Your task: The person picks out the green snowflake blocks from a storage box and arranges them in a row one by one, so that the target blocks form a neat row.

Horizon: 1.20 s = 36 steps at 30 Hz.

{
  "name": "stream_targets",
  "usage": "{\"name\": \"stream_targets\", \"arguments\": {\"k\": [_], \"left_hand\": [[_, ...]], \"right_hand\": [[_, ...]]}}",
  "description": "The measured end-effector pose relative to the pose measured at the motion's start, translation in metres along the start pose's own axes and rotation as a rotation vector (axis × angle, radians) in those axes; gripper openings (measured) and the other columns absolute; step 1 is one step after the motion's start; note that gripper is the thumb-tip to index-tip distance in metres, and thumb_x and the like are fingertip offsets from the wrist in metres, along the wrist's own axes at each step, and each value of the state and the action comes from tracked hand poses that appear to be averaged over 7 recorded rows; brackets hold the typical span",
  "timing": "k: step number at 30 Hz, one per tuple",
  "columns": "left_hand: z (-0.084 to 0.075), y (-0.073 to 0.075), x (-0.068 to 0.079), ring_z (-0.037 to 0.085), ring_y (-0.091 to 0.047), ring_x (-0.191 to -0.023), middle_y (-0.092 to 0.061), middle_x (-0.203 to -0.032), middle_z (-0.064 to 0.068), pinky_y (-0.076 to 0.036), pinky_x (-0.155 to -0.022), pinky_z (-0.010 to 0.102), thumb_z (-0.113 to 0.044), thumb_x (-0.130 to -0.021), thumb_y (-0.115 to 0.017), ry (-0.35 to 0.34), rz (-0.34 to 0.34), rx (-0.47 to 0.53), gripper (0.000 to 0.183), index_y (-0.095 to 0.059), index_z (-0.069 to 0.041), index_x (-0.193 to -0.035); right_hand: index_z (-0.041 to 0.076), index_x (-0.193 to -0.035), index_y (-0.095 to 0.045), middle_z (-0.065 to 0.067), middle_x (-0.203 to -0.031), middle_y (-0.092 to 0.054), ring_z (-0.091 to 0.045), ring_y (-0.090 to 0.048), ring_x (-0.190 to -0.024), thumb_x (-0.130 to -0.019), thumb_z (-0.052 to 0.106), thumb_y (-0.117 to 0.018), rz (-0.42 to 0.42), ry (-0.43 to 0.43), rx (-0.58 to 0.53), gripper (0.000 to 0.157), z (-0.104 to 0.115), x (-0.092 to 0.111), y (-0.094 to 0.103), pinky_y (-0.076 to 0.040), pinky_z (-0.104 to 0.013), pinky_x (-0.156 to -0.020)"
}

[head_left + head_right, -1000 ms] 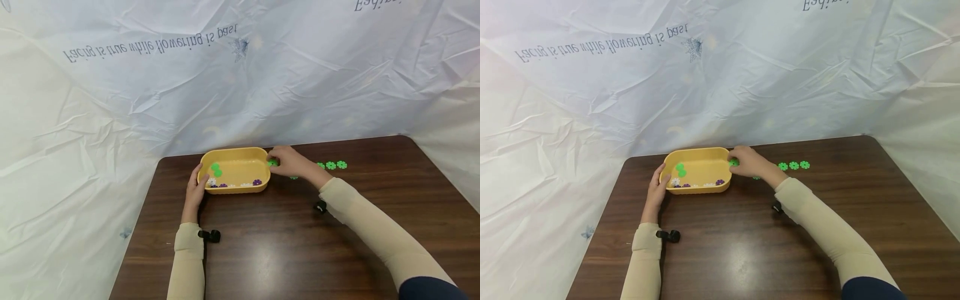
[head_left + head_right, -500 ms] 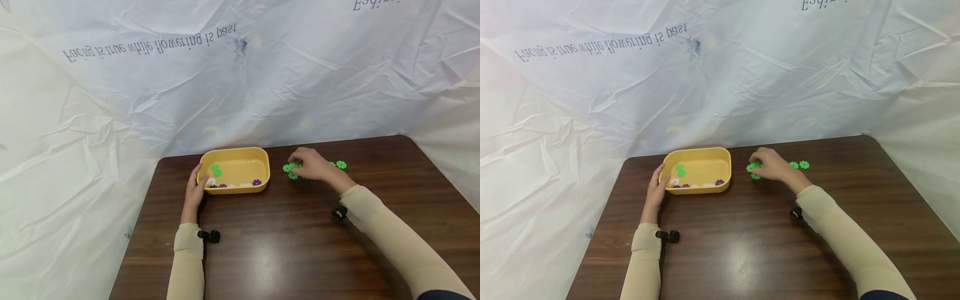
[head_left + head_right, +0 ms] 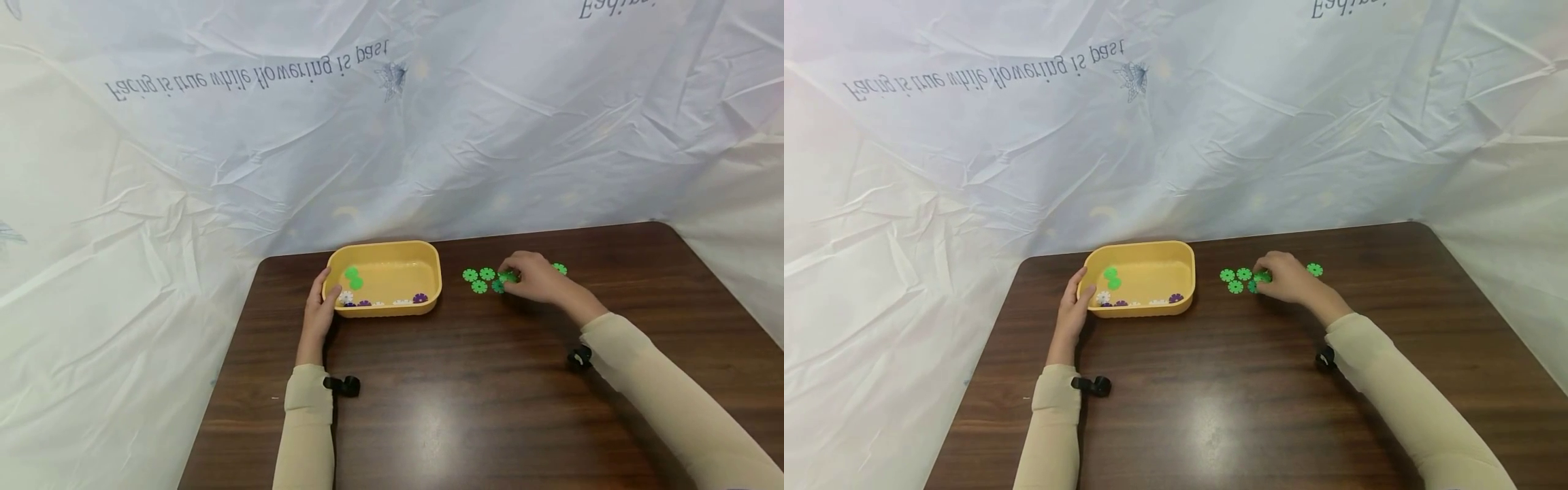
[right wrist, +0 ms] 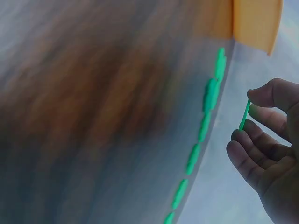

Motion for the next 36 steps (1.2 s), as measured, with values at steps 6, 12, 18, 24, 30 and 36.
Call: {"name": "stream_targets", "arguments": {"k": [6, 12, 18, 24, 30, 36], "left_hand": [[0.001, 0.001, -0.001, 0.029, -0.029, -0.156, -0.033, -0.170, 0.010, -0.024, -0.126, 0.050, -0.025, -0.110, -0.059, 0.009, 0.005, 0.008, 0.057, -0.041, -0.014, -0.163], [-0.016, 0.003, 0.004, 0.032, -0.025, -0.158, -0.028, -0.172, 0.014, -0.021, -0.126, 0.051, -0.020, -0.110, -0.058, 0.064, 0.037, 0.026, 0.059, -0.037, -0.009, -0.164], [-0.038, 0.003, 0.014, 0.035, -0.027, -0.157, -0.028, -0.171, 0.017, -0.025, -0.125, 0.053, -0.018, -0.110, -0.057, 0.063, 0.060, 0.010, 0.059, -0.036, -0.004, -0.164], [-0.038, 0.002, 0.014, 0.035, -0.025, -0.157, -0.026, -0.172, 0.016, -0.026, -0.124, 0.054, -0.019, -0.110, -0.057, 0.057, 0.074, 0.028, 0.060, -0.035, -0.005, -0.164], [-0.037, 0.003, 0.013, 0.035, -0.023, -0.158, -0.025, -0.172, 0.016, -0.024, -0.124, 0.057, -0.019, -0.110, -0.057, 0.050, 0.085, 0.030, 0.060, -0.035, -0.007, -0.165], [-0.037, 0.004, 0.013, 0.034, -0.021, -0.159, -0.025, -0.172, 0.015, -0.023, -0.125, 0.056, -0.019, -0.111, -0.056, 0.045, 0.090, 0.031, 0.060, -0.035, -0.007, -0.165]], "right_hand": [[-0.004, -0.106, -0.074, -0.015, -0.101, -0.068, -0.024, -0.061, -0.081, -0.090, 0.000, -0.078, 0.003, -0.010, 0.030, 0.017, -0.014, 0.008, -0.002, -0.053, -0.046, -0.071], [-0.006, -0.112, -0.068, -0.022, -0.109, -0.063, -0.030, -0.067, -0.086, -0.091, 0.000, -0.077, 0.026, -0.064, -0.006, 0.024, -0.019, 0.012, -0.002, -0.057, -0.050, -0.074], [-0.002, -0.111, -0.066, -0.018, -0.108, -0.068, -0.027, -0.065, -0.085, -0.092, 0.001, -0.078, 0.052, -0.105, -0.003, 0.023, -0.021, 0.014, -0.003, -0.055, -0.050, -0.075], [-0.002, -0.112, -0.064, -0.017, -0.104, -0.069, -0.028, -0.065, -0.086, -0.092, 0.000, -0.077, 0.056, -0.109, -0.008, 0.024, -0.021, 0.015, -0.003, -0.055, -0.051, -0.076], [-0.001, -0.111, -0.064, -0.014, -0.101, -0.069, -0.030, -0.066, -0.089, -0.092, 0.001, -0.077, 0.067, -0.111, -0.011, 0.023, -0.021, 0.016, -0.004, -0.055, -0.052, -0.077], [0.000, -0.107, -0.064, -0.012, -0.098, -0.069, -0.029, -0.066, -0.087, -0.093, 0.002, -0.077, 0.070, -0.118, -0.018, 0.020, -0.019, 0.017, -0.004, -0.054, -0.051, -0.076]]}}
Point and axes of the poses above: each hand's wrist, its own x-axis away from the middle knuckle, its own y-axis out of the back of the hand, z = x × y, the point moved 2 cm from there along -x, towards the middle knuckle
